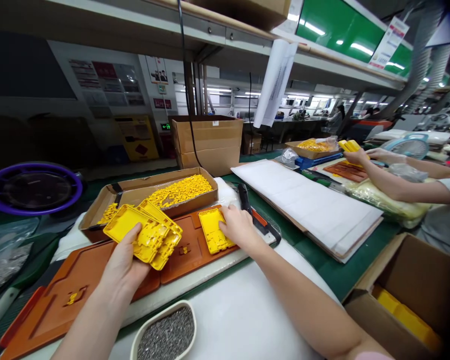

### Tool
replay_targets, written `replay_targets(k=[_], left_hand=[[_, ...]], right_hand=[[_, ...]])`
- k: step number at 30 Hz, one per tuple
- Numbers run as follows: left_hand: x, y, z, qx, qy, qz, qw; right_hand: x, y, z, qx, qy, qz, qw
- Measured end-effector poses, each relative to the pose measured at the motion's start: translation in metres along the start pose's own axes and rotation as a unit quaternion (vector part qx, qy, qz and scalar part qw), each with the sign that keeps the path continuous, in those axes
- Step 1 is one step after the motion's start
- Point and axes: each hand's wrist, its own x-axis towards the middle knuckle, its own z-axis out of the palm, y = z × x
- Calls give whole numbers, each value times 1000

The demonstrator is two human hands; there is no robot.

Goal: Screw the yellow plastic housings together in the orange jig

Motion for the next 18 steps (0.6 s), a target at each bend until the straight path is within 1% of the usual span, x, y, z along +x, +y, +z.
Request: replay_targets(k=[3,5,7,9,11,12,13,14,15,16,17,18], left_hand=[[2,-1,-1,1,12,7,1000],[4,-3,-2,6,21,16,1000],[6,-3,-4,15,27,25,999],[7,-3,-4,24,32,27,999],[7,-1,-5,26,39,27,999],[6,-1,-4,25,39,26,999],[6,0,-4,26,36,24,999],[5,0,-3,29,30,18,999],[3,-1,-2,36,21,9,999],[1,-2,-1,45,8,-6,999],[-2,-3,0,57,-7,-26,998],[-4,-4,2,66,-26,-47,996]], right_hand=[[2,0,-4,14,21,-10,1000],[1,2,-8,62,28,-51,996],[0,4,-10,110,8,-111,988],[-2,6,-9,115,-31,-153,981],[-3,7,-6,94,-52,-167,980],[-3,7,-5,92,-50,-166,981],[-3,6,-4,106,-40,-165,980],[-3,4,-5,146,-27,-165,975],[-4,2,-5,211,-23,-169,963],[-5,-1,-7,293,-32,-177,939],[-6,-5,-8,379,-53,-189,904],[-8,-9,-9,455,-86,-201,863]])
